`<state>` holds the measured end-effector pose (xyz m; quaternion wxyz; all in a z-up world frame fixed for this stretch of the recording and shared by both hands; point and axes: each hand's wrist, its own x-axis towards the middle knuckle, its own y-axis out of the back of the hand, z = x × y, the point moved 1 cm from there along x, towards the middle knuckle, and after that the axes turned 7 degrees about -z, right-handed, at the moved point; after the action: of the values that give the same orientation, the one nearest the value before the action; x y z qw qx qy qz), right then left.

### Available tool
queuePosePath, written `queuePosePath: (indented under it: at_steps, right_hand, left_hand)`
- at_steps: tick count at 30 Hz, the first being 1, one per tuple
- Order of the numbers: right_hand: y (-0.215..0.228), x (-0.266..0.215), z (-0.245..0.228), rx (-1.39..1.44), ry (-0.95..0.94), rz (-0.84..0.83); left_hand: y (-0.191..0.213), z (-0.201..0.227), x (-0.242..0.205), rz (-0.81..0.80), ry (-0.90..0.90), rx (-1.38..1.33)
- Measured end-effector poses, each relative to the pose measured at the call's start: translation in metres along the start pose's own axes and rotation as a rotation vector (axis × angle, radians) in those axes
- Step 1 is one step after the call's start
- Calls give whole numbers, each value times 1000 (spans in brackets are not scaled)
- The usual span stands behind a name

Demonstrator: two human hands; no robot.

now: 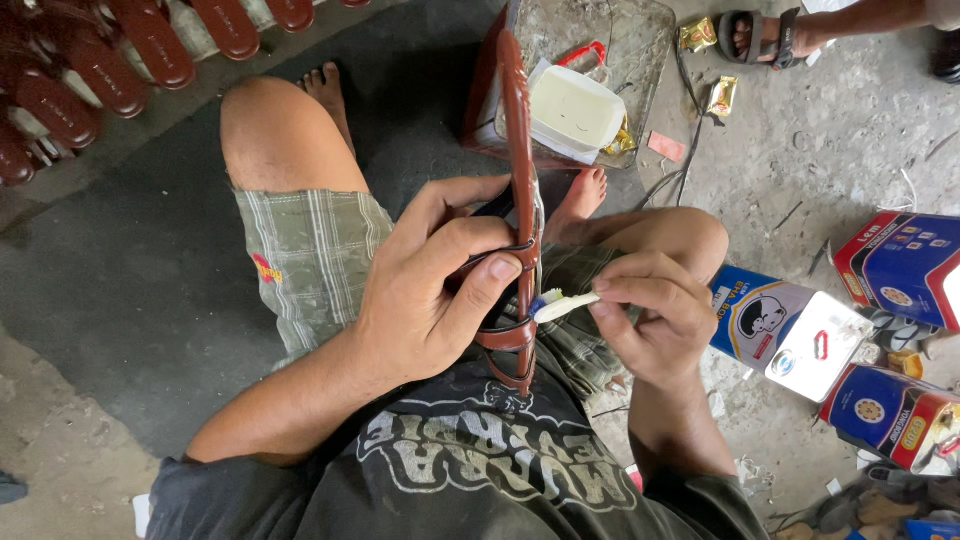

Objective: The person sits on the floor and applies a white substance to the sole of a brown sandal using a toothbrush. They repeatedly dip the brush into a container and spread the substance along the edges of the sole, then place the sandal on a nearby stack.

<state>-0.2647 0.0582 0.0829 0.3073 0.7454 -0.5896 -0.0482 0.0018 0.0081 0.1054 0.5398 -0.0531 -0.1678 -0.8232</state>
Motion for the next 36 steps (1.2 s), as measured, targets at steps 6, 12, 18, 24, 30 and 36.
queuePosePath:
  at_steps: [6,12,18,24,30,36]
  right_hand:
    - [20,6,44,818,12,34]
    - [18,43,133,-571,-334,27]
    - [-2,65,163,-958,-465,-156]
    - [20,42,124,-938,-562,-240]
    - [18,0,63,-311,-525,-131]
    - [-14,-28,14,359,-349,-27]
  left_hand:
    - [-11,-35,-6,-56,143,-373]
    - [-31,-93,-17,-64,526,-1297]
    - [-35,-105,-31,-185,419,-1494]
    - [-26,-98,-24,-151,373,-1362]
    - [-12,-86,-12,-143,267,-960]
    - [-13,-72,-9,-177,206,-643]
